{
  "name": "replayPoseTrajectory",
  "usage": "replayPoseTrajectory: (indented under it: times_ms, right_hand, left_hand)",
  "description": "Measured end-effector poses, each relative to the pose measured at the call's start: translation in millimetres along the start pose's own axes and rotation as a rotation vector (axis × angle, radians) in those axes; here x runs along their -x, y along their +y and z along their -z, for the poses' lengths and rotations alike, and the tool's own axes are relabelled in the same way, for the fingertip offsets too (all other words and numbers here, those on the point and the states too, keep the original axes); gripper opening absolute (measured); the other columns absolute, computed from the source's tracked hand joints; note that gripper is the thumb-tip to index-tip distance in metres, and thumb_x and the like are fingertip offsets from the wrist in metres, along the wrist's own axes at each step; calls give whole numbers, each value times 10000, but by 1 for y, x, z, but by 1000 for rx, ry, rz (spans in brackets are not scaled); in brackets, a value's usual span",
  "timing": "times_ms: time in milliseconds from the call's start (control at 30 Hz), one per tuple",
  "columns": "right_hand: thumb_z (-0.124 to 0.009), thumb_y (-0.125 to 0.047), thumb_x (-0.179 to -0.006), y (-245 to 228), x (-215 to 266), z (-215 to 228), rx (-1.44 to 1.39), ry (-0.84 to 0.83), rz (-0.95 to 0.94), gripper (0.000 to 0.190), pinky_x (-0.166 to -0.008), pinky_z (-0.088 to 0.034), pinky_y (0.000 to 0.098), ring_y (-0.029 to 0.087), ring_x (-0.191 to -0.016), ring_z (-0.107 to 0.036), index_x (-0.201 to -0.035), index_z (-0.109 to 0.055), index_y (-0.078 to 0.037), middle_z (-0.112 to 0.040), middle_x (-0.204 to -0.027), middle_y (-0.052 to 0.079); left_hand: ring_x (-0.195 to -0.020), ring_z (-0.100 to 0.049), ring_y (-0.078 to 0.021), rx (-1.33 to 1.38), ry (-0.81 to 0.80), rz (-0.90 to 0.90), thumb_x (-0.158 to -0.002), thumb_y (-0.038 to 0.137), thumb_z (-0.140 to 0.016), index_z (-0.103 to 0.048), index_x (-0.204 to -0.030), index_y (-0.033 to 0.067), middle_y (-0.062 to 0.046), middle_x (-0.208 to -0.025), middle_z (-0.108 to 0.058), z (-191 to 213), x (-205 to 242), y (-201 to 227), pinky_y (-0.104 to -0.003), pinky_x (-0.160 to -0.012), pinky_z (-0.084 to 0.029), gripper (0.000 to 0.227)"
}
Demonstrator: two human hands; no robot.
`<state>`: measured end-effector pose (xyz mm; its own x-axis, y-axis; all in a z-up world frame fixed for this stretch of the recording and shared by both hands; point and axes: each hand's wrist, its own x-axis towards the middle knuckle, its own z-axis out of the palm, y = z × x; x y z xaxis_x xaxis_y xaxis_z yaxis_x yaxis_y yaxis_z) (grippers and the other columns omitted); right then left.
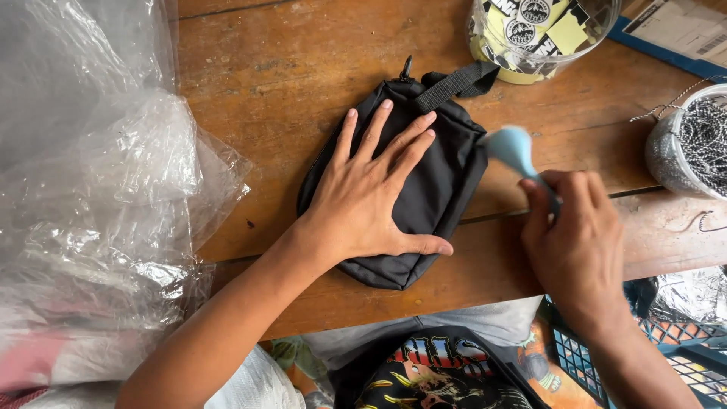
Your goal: Cleaning a small black pouch with a white graphic using a small brush on a wooden workspace.
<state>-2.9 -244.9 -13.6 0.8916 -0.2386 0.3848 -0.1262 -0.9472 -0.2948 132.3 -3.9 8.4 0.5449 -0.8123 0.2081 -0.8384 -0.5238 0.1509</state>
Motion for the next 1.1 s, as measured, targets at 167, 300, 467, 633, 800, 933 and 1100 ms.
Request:
replayPoseTrajectory:
  times_ms: [167,300,467,633,800,933,1100]
  right_hand:
    - [-710,1,-1165,21,3,4,-21,133,78,104,-764,-457,531,435,-884,-620,-1137,-633,66,-639,-1033,233]
    - [-641,-51,-1100,-12,18,12,-157,39,20,70,-681,-417,475,359,-748,-572,-1091,-633,18,-605,-897,185]
    - [-669,-97,-1104,8,-1,-1,-138,-11,81,150,-681,-432,468,342,-760,-588,-1021,-602,9,-612,-902,149]
    - [-689,-34,-1144,22,-13,12,-84,53,50,113,-727,-446,484,380,-818,-613,-1086,-619,34,-651,-983,198]
    - [-586,-144,-1061,-5,-3,24,-329,-252,15,145,-606,-402,345,202,-598,-542,-972,-682,-83,-617,-769,42]
    - [-616,-172,-1130,29,-10,5,-201,-211,100,232,-656,-379,435,293,-667,-523,-945,-635,-34,-565,-753,116]
    - [-605,114,-1276,45,-24,8,-87,56,229,72,-1004,-481,516,458,-1140,-612,-1214,-637,131,-664,-1155,255]
  left_hand:
    - [-1561,-176,-431,-2,15,8,-665,1041,-561,-333,-1598,80,10,-1703,-220,-3,-1,-1,-655,-1251,-104,1359]
    - [-1568,-147,-428,10,-12,6,-681,1041,-525,-313,-1605,74,9,-1706,-211,-1,0,0,-657,-1252,-87,1354]
    - [-1564,-179,-431,12,8,-2,-689,1021,-560,-336,-1593,72,12,-1703,-219,0,0,0,-658,-1250,-103,1329]
    - [-1564,-176,-426,27,16,3,-684,1015,-565,-335,-1592,78,7,-1702,-225,-1,-1,0,-660,-1249,-99,1325]
    - [-1563,-217,-461,272,19,13,-907,777,-445,-378,-1552,64,-47,-1684,-290,5,-5,-3,-721,-1216,-114,963]
    - [-1531,-412,-455,435,150,-66,-1085,289,-609,-427,-1503,44,-130,-1636,-396,24,2,-34,-549,-1247,-405,517]
    - [-1535,-75,-483,416,-297,92,-755,597,-858,-463,-1537,260,-5,-1681,-269,49,15,-73,-639,-1165,-108,939]
